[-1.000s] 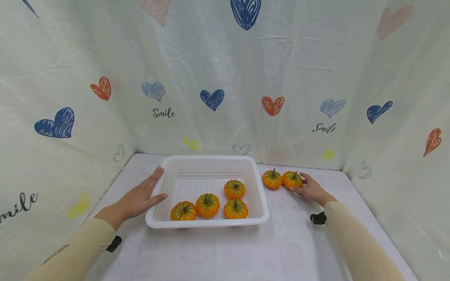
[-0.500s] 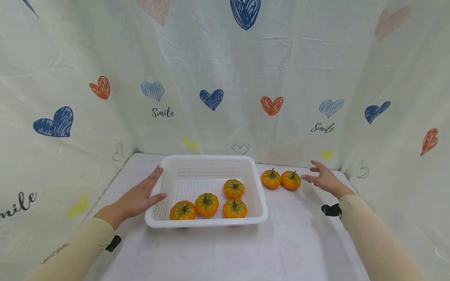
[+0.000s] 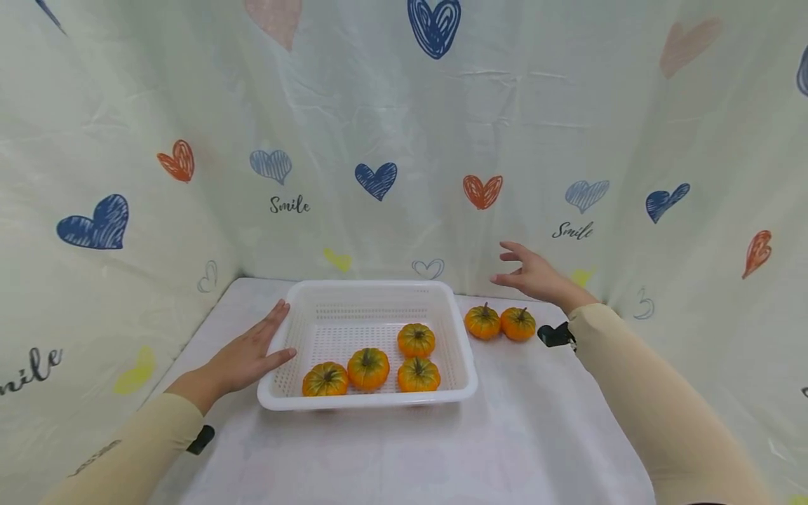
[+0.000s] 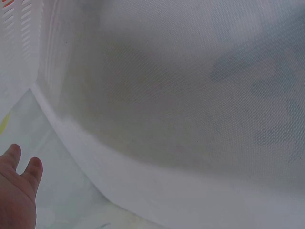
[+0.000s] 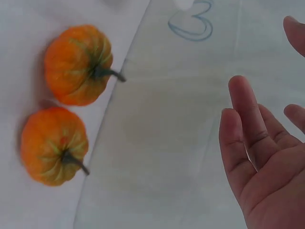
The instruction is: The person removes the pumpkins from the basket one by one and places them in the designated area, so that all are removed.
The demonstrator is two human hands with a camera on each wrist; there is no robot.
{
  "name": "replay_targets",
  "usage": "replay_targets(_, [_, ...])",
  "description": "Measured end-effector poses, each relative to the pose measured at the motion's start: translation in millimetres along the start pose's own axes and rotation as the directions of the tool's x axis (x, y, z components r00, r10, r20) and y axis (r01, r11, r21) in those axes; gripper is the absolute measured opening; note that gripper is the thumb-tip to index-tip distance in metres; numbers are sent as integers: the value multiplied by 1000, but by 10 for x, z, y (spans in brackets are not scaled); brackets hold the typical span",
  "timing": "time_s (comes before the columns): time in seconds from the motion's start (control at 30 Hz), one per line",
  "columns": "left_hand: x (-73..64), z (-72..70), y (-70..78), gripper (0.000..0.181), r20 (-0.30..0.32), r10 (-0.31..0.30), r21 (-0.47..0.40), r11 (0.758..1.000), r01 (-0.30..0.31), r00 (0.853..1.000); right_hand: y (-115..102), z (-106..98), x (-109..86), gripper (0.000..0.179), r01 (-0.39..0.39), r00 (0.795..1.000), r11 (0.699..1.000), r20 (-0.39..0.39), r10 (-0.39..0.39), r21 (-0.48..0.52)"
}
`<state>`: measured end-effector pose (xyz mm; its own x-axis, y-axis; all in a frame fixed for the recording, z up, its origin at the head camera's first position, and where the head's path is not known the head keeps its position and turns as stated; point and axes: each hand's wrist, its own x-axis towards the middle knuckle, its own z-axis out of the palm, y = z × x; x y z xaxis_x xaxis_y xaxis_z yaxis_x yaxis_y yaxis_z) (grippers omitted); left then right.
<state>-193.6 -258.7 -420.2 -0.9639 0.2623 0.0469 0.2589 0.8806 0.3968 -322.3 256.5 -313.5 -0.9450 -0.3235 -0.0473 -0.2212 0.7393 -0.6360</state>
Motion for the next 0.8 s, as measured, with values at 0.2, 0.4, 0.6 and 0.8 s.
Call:
replay_targets(0.2, [0,6,1,88,4,-6,1,1000,6,1000,-472,256,207,86,88,994,996,70,-88,6])
replay_targets(0.4, [5,0,-11,87,1,2,-2,1000,-2,1000,-835,648,355,84,147,972,988,178,-152,40])
replay_targets(0.6, [6,7,-22,87,-5,7,-3,1000,-7,1000,-1006,1029,452,83,124,959,991,249,-133,48])
replay_targets(0.8, [10,1,-17,87,-5,11,-6,1000,-11,1000,-954,1338,497,83,88,958,995,275,-75,-35])
